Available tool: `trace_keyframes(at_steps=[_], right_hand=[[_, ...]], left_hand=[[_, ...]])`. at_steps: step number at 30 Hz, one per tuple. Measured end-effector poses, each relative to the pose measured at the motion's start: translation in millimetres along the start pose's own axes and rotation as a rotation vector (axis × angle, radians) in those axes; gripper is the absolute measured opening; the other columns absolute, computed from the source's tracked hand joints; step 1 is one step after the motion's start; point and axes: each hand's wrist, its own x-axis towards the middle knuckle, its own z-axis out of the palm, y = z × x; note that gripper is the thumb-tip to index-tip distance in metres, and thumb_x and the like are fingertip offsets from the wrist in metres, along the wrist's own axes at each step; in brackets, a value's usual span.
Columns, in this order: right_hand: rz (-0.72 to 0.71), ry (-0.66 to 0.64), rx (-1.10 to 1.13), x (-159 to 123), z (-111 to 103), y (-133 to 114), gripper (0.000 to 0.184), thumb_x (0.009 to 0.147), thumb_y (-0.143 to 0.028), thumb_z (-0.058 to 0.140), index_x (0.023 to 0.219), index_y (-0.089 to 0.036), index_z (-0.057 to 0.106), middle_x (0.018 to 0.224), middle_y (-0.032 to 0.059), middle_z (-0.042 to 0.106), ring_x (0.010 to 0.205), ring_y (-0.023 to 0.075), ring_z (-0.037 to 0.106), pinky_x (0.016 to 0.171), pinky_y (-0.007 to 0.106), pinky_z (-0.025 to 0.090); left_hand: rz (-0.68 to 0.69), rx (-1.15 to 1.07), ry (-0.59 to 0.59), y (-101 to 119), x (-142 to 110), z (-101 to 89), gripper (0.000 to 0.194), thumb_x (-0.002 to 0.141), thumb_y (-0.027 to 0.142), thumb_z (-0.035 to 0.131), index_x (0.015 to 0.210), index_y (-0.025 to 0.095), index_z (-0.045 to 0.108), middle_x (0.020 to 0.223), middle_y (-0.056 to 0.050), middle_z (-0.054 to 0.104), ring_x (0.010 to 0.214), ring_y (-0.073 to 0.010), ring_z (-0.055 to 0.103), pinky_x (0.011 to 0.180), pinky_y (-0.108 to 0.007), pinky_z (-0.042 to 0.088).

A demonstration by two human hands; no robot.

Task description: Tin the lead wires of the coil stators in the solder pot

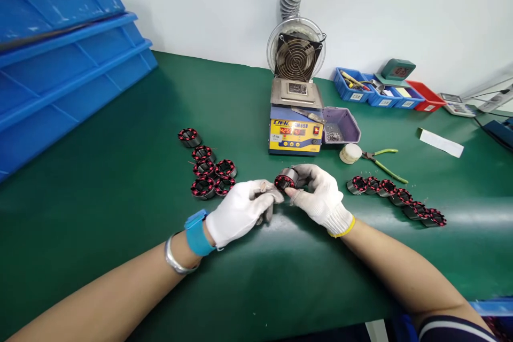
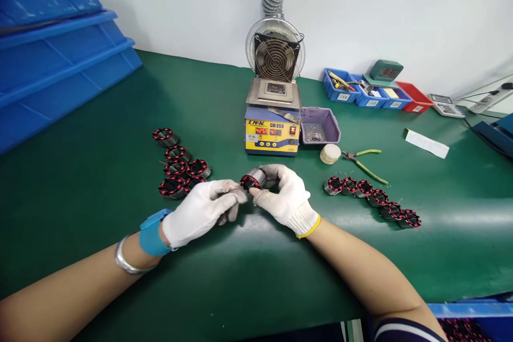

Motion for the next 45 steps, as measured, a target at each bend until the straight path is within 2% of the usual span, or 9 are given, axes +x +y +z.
trace_keyframes(at_steps=[8, 14, 21, 25, 28, 32, 34, 38, 45], right_hand=[[-0.035, 0.075, -0.061, -2, -2, -8, 0.044, 0.061, -0.033, 0.075, 0.101, -0.018, 0.064, 0.09, 0.0054, 0.07, 0.077, 0.0192, 0.065, 0.072, 0.034, 0.056], [-0.081, 0.064, -0.215, -10, -1, -14, 0.045, 0.061, -0.033, 0.075, 0.103, -0.019, 0.066, 0.092, 0.0044, 0.07, 0.077, 0.0179, 0.065, 0.069, 0.029, 0.055], [-0.027, 0.113, -0.181, -6, -4, -14, 0.045, 0.059, -0.035, 0.074, 0.101, -0.018, 0.067, 0.086, 0.0041, 0.07, 0.073, 0.018, 0.064, 0.068, 0.031, 0.055], [-0.076, 0.104, -0.181, -10, -3, -14, 0.045, 0.06, -0.035, 0.075, 0.101, -0.018, 0.067, 0.088, 0.0043, 0.07, 0.075, 0.0177, 0.064, 0.068, 0.03, 0.055], [-0.06, 0.099, -0.208, -10, -3, -14, 0.046, 0.06, -0.034, 0.076, 0.102, -0.018, 0.067, 0.087, 0.0044, 0.07, 0.074, 0.0174, 0.064, 0.067, 0.03, 0.055], [-0.016, 0.126, -0.157, -5, -6, -21, 0.044, 0.058, -0.033, 0.074, 0.098, -0.016, 0.067, 0.082, 0.0039, 0.07, 0.069, 0.0168, 0.063, 0.065, 0.03, 0.055], [-0.035, 0.134, -0.131, -4, -9, -24, 0.043, 0.058, -0.033, 0.074, 0.097, -0.016, 0.067, 0.082, 0.0035, 0.069, 0.069, 0.0165, 0.063, 0.065, 0.03, 0.055], [-0.083, 0.146, -0.217, -8, -9, -22, 0.042, 0.059, -0.033, 0.073, 0.098, -0.018, 0.067, 0.084, 0.003, 0.069, 0.07, 0.016, 0.062, 0.066, 0.03, 0.055], [-0.294, 0.246, -0.567, 13, -28, -39, 0.037, 0.064, -0.034, 0.071, 0.1, -0.023, 0.067, 0.089, 0.0017, 0.068, 0.078, 0.0195, 0.063, 0.071, 0.033, 0.054]], left_hand=[[0.235, 0.017, 0.51, 8, -3, 4.4, 0.027, 0.088, 0.044, 0.046, 0.084, 0.018, 0.052, 0.066, 0.0, 0.06, 0.05, -0.0113, 0.053, 0.044, -0.022, 0.041], [0.267, 0.425, 0.297, 0, -3, 8.8, 0.023, 0.09, 0.031, 0.048, 0.071, 0.018, 0.054, 0.059, 0.002, 0.054, 0.054, -0.0107, 0.049, 0.053, -0.023, 0.041], [0.46, 0.047, 0.545, 1, -10, 4.1, 0.028, 0.093, 0.04, 0.046, 0.077, 0.019, 0.054, 0.064, -0.001, 0.057, 0.049, -0.0109, 0.051, 0.044, -0.023, 0.042], [0.304, 0.272, 0.377, 3, -2, 8.2, 0.02, 0.085, 0.037, 0.056, 0.083, 0.017, 0.057, 0.067, 0.0, 0.059, 0.056, -0.0119, 0.055, 0.051, -0.023, 0.045], [0.339, 0.425, 0.209, 2, -8, 8.5, 0.014, 0.085, 0.021, 0.051, 0.073, 0.018, 0.056, 0.063, 0.001, 0.059, 0.055, -0.0103, 0.054, 0.053, -0.021, 0.043], [0.507, 0.183, 0.343, -1, -15, 5.1, 0.008, 0.085, 0.02, 0.05, 0.078, 0.018, 0.055, 0.064, 0.001, 0.058, 0.051, -0.0095, 0.053, 0.048, -0.021, 0.042], [0.435, 0.156, 0.395, -3, -12, 6.6, 0.007, 0.082, 0.024, 0.056, 0.085, 0.018, 0.055, 0.066, 0.001, 0.059, 0.052, -0.0104, 0.054, 0.047, -0.021, 0.044], [0.232, 0.38, 0.243, 0, -6, 15.1, 0.01, 0.082, 0.028, 0.06, 0.083, 0.018, 0.059, 0.066, 0.001, 0.062, 0.058, -0.0117, 0.058, 0.056, -0.022, 0.048], [0.501, 0.259, 0.261, -2, -17, 14.0, 0.014, 0.088, 0.023, 0.05, 0.079, 0.017, 0.059, 0.07, -0.001, 0.063, 0.062, -0.0123, 0.061, 0.059, -0.024, 0.05]])
